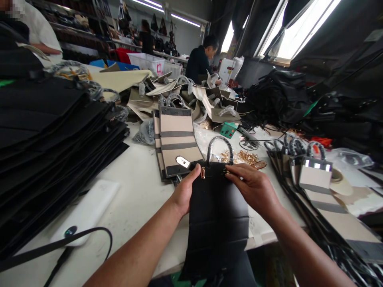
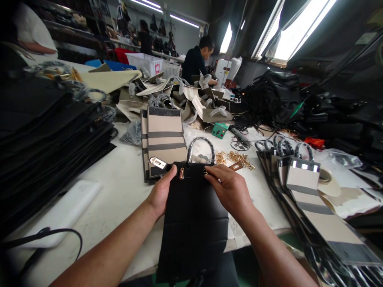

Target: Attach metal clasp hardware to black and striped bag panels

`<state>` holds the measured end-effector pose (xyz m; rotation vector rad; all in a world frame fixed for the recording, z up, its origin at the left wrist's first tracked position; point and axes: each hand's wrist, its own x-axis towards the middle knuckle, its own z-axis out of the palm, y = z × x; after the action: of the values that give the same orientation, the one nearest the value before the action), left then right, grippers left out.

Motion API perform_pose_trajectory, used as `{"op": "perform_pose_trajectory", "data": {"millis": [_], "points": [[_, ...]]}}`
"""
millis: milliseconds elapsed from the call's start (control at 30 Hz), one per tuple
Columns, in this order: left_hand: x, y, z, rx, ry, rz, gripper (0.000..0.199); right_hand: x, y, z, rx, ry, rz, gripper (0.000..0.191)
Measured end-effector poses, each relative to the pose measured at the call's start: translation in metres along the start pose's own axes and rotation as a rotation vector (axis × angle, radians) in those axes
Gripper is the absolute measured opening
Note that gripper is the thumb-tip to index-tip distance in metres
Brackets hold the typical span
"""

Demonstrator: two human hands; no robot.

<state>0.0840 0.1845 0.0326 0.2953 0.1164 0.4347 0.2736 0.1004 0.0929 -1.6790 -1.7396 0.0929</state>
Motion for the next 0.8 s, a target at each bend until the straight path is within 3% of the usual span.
{"op": "perform_pose_trajectory", "data": {"millis": [167,400,800], "points": [[-0.002,0.000,0.006,0.023,-0.009,0.021,0.055,0.000,-0.001,-0.004,-0.087,-0.042,-0.084,0.023],[-0.002,-0.003,0.006,0.193,0.060,0.186,0.040,0.000,-0.011,-0.004,-0.354,-0.078,-0.135,0.024],[0.000,-0.004,0.007,0.132,0.085,0.153,0.047,-0.001,0.005,-0.003,-0.274,-0.127,-0.224,0.030]]}}
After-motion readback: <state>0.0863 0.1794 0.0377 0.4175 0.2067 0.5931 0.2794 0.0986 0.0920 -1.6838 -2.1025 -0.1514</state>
